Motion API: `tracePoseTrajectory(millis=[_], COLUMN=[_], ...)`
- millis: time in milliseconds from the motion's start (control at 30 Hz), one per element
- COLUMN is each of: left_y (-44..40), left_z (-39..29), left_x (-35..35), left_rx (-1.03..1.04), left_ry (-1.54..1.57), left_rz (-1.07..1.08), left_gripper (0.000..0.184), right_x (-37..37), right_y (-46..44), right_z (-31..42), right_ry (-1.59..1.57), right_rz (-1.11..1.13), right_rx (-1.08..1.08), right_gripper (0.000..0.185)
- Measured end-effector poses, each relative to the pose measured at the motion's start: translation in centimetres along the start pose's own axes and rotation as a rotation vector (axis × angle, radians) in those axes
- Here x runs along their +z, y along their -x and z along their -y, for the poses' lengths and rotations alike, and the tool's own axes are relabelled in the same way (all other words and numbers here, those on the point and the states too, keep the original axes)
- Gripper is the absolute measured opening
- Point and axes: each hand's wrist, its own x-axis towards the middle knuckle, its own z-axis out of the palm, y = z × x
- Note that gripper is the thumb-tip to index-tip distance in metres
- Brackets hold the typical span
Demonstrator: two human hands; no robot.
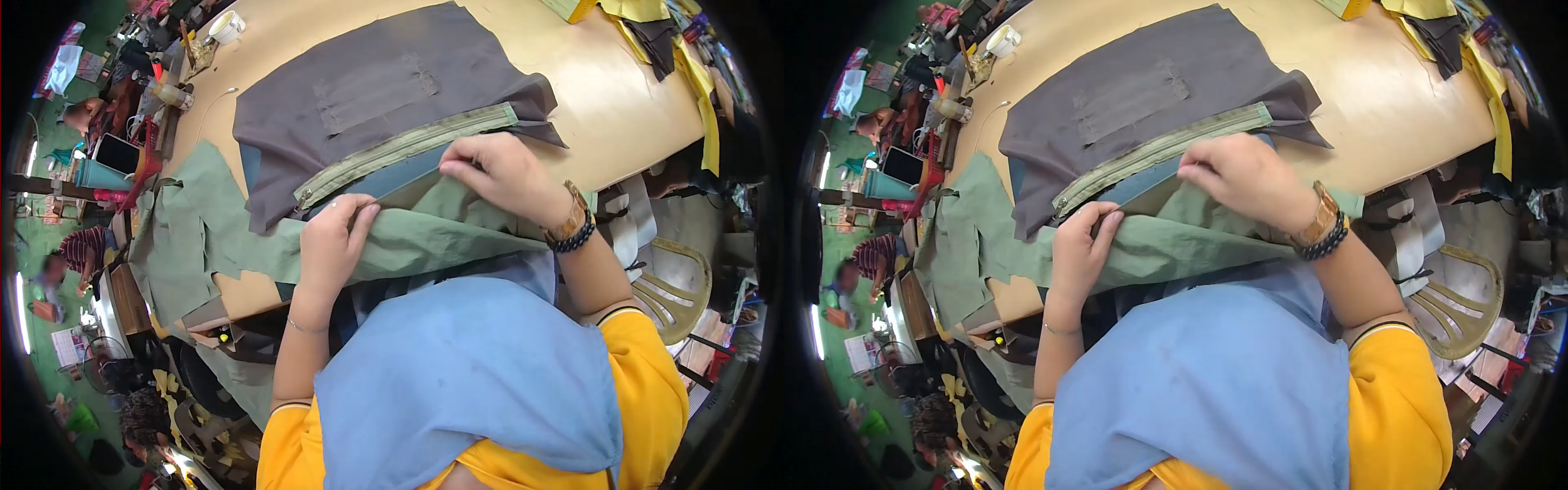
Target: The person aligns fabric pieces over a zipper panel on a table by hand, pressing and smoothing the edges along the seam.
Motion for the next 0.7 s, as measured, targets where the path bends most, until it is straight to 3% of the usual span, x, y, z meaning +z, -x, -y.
tracePoseTrajectory(millis=[133, 233, 433, 533, 633, 700], left_y=[-1.3, -1.6, -1.7, -1.4, -1.6, -1.5], left_z=[-0.1, 0.2, 0.2, 1.3, 0.7, 0.0], left_x=[0.9, 0.9, 0.5, 0.4, 0.3, 0.4], left_rx=[-0.026, -0.28, -0.366, -0.385, -0.395, -0.366], left_ry=[0.096, 0.358, 0.259, 0.353, 0.501, 0.489], left_rz=[0.06, 0.188, 0.265, 0.294, 0.283, 0.304], left_gripper=[0.018, 0.02, 0.023, 0.023, 0.022, 0.02], right_x=[-0.6, -0.8, -0.6, -0.5, 0.9, 2.1], right_y=[-0.5, -0.5, -0.5, -0.5, -0.3, -0.5], right_z=[-1.0, -1.6, -2.1, -2.1, -2.4, -1.5], right_ry=[0.016, -0.029, 0.008, 0.04, 0.259, 0.225], right_rz=[0.054, 0.096, 0.127, 0.127, -0.109, -0.079], right_rx=[0.219, 0.244, 0.253, 0.22, -0.146, -0.266], right_gripper=[0.021, 0.022, 0.024, 0.025, 0.023, 0.021])
